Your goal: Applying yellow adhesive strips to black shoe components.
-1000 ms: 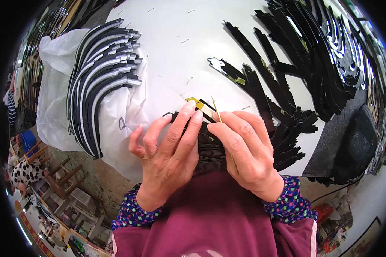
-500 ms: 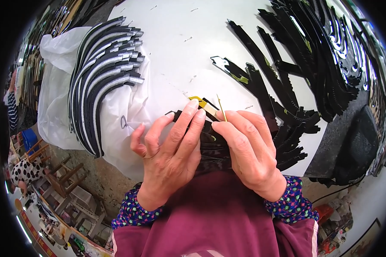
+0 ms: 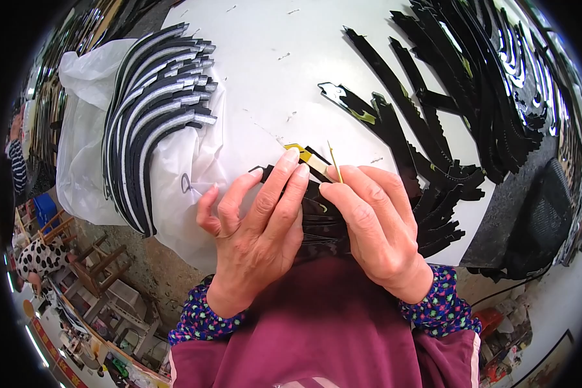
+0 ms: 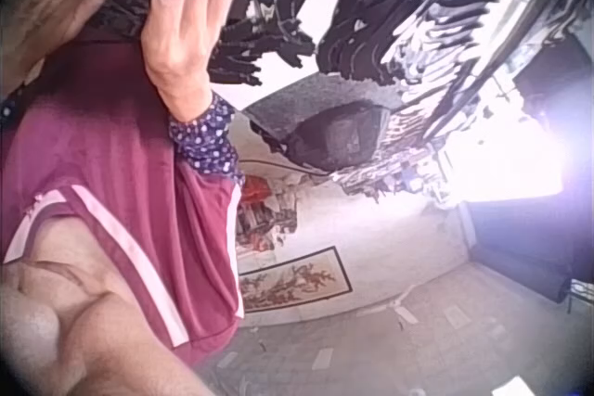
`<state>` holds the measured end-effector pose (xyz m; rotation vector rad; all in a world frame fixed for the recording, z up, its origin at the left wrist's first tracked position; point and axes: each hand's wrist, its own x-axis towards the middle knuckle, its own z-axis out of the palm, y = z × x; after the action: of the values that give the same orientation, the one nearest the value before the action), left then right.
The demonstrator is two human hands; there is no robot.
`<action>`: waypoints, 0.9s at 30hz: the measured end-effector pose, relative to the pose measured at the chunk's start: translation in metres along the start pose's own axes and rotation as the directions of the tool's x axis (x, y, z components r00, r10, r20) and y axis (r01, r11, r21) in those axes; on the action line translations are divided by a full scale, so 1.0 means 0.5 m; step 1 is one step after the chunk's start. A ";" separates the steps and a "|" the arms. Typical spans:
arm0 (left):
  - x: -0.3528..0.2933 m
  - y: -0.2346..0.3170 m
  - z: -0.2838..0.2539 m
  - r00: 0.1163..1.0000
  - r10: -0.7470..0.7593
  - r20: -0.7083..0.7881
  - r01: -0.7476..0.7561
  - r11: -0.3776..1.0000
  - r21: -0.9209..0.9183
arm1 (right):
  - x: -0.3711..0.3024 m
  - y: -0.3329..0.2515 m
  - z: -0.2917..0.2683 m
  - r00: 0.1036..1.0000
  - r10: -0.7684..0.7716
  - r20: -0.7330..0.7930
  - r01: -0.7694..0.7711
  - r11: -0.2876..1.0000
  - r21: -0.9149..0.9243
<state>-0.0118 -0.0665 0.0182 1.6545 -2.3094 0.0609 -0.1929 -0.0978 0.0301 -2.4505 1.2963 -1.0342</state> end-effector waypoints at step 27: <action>0.008 0.003 -0.007 1.000 -0.016 0.013 0.017 0.999 -0.045 | -0.004 -0.003 -0.001 1.000 0.020 0.018 -0.020 1.000 -0.002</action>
<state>-0.0135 -0.0688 0.0228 1.6562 -2.2882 -0.0053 -0.1930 -0.0954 0.0300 -2.4368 1.3141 -1.0049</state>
